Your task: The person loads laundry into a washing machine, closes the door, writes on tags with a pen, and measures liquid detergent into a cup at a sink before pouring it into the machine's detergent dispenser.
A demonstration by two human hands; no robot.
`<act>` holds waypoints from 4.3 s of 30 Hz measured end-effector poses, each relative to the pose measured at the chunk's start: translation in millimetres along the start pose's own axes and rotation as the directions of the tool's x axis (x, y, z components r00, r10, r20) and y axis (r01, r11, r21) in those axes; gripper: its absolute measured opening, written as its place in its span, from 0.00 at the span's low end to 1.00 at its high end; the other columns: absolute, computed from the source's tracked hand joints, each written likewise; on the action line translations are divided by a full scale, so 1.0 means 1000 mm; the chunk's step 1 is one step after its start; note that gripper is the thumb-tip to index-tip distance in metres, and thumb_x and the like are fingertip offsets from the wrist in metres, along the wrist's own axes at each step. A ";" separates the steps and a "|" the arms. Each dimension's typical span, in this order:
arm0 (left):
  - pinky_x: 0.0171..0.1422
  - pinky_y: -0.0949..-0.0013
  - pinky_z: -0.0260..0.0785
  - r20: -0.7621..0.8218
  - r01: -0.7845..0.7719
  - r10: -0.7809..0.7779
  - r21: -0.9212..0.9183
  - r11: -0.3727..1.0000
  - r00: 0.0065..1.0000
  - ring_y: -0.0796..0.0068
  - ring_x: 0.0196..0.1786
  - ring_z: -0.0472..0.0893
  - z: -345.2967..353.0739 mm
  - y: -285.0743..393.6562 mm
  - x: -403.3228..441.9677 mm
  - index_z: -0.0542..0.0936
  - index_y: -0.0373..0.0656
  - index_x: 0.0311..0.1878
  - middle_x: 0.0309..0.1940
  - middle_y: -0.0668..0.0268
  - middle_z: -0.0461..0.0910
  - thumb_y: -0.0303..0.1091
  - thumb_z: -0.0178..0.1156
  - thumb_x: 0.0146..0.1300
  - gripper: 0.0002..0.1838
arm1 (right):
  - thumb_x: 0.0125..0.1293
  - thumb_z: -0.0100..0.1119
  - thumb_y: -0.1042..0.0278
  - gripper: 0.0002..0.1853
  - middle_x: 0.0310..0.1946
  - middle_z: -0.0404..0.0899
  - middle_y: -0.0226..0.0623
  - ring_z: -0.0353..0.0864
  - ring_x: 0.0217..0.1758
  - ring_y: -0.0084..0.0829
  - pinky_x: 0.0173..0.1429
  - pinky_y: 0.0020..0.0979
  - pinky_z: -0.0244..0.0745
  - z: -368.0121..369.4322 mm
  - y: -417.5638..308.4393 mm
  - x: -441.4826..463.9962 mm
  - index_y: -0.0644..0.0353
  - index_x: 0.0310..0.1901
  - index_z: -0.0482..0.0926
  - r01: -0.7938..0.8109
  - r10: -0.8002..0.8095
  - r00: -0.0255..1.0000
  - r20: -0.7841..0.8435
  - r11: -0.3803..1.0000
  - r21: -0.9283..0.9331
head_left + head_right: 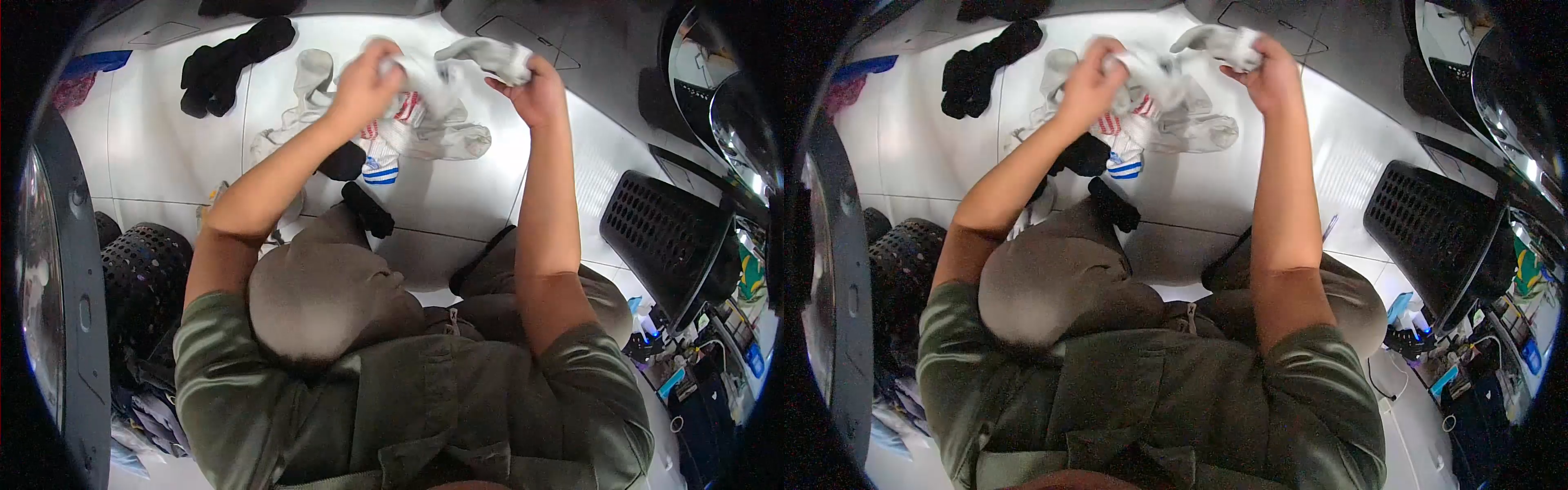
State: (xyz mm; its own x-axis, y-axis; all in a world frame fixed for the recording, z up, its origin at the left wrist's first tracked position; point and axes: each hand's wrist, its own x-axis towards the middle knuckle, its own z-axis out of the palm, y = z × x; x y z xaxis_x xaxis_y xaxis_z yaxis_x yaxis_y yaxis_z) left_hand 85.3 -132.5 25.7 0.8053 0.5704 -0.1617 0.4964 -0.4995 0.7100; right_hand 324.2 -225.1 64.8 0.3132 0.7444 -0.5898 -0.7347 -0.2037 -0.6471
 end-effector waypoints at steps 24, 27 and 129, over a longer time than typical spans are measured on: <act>0.68 0.43 0.41 0.112 -0.222 0.196 0.310 0.924 0.974 0.61 0.52 0.72 -0.022 -0.047 -0.039 0.78 0.49 0.36 0.41 0.66 0.77 0.31 0.64 0.36 0.17 | 0.57 0.56 0.65 0.12 0.33 0.75 0.28 0.70 0.35 0.21 0.40 0.22 0.64 -0.020 0.082 0.018 0.61 0.41 0.75 0.014 0.042 0.998 0.043 0.532 -0.846; 0.54 0.58 0.65 -0.221 -0.017 -0.018 -0.153 0.988 0.975 0.68 0.38 0.78 -0.067 -0.020 -0.037 0.76 0.48 0.44 0.31 0.67 0.78 0.31 0.60 0.43 0.19 | 0.56 0.56 0.61 0.13 0.34 0.76 0.27 0.72 0.37 0.23 0.40 0.26 0.64 -0.026 0.073 0.016 0.58 0.41 0.75 -0.130 0.044 0.991 -0.129 0.592 -0.796; 0.47 0.63 0.73 0.212 0.661 -0.685 -0.561 0.499 0.697 0.65 0.39 0.79 -0.143 -0.156 -0.189 0.70 0.30 0.49 0.39 0.58 0.77 0.40 0.61 0.52 0.26 | 0.58 0.54 0.54 0.24 0.48 0.73 0.34 0.71 0.48 0.28 0.51 0.32 0.63 0.036 0.111 -0.004 0.54 0.54 0.69 -0.254 0.510 0.858 0.054 0.513 -0.820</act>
State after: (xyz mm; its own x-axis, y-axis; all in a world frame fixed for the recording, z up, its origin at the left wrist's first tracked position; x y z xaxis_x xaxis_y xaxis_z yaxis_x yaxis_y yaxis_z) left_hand -190.3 -68.8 44.0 0.2901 0.6013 -0.7445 0.5982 0.4934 0.6315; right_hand 219.9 -227.8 13.2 -0.1383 0.5693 -0.8104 0.0368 -0.8147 -0.5787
